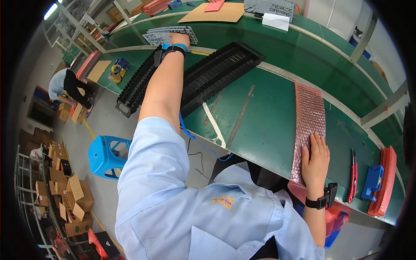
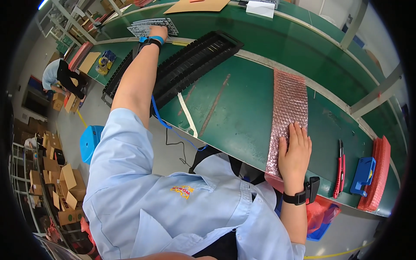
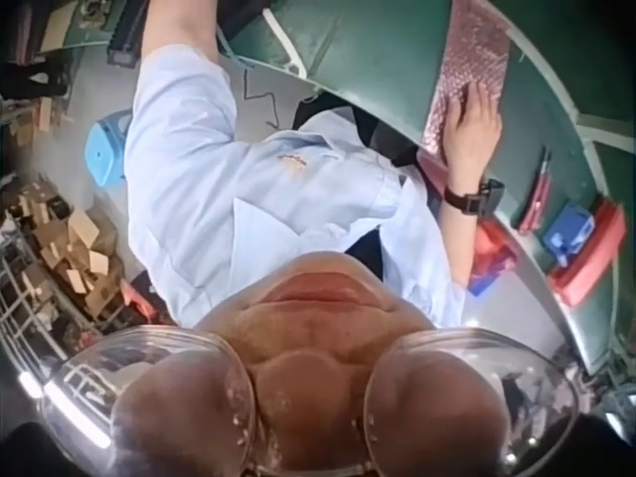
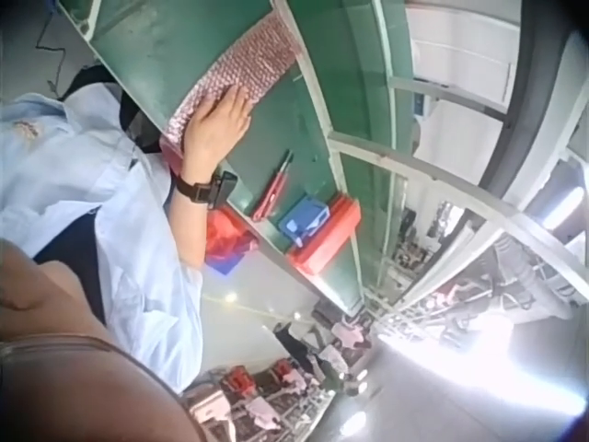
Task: The person wraps a keyboard component in bubble wrap, cuts the excess with a utility knife, and secures it with tape. They repeat this process for a second component before clearing the remaining bubble wrap scraps from the table.
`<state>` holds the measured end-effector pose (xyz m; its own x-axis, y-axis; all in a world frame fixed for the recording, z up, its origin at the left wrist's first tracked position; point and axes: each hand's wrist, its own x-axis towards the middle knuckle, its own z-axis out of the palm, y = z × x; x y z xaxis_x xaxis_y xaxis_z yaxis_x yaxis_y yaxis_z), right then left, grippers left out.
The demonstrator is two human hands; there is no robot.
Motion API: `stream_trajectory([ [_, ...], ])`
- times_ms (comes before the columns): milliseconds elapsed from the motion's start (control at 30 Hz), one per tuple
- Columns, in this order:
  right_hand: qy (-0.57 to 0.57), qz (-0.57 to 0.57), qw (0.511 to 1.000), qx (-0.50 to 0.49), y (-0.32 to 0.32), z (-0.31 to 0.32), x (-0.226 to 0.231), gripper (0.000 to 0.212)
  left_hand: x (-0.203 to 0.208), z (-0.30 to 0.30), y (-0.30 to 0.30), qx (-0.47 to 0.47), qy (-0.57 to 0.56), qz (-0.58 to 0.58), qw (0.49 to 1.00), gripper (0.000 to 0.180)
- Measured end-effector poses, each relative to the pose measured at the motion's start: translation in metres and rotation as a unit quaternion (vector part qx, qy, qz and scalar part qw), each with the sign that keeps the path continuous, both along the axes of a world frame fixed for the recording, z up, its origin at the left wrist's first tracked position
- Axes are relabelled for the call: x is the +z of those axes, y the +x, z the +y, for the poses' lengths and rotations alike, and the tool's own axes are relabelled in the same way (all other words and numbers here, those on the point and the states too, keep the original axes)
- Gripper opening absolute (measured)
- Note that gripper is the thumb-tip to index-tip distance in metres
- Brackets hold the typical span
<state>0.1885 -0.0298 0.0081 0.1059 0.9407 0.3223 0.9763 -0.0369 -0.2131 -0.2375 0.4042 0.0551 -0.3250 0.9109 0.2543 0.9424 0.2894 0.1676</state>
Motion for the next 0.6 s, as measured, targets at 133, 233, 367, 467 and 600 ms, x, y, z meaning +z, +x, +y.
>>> stream_trajectory([
  [133, -0.008, -0.013, 1.0, -0.017, 0.001, 0.0, 0.0, 0.041, -0.019, 0.047, -0.008, 0.003, -0.061, 0.057, 0.996, 0.065],
  [233, 0.01, 0.021, 0.999, 0.029, -0.006, 0.0, 0.003, 0.041, 0.007, 0.061, -0.116, 0.093, 0.032, -0.061, 0.993, 0.058],
  [367, -0.001, 0.009, 1.0, 0.003, -0.002, 0.002, 0.0, 0.041, -0.007, 0.038, -0.094, 0.003, 0.134, -0.137, 0.981, 0.038],
  [467, -0.001, -0.017, 0.999, -0.03, 0.004, -0.003, -0.001, 0.041, 0.021, -0.006, -0.03, -0.141, -0.109, 0.321, 0.93, 0.014],
  [600, 0.011, 0.013, 1.0, 0.008, -0.002, -0.002, 0.003, 0.041, 0.053, -0.039, -0.08, -0.106, -0.151, 0.294, 0.938, 0.023],
])
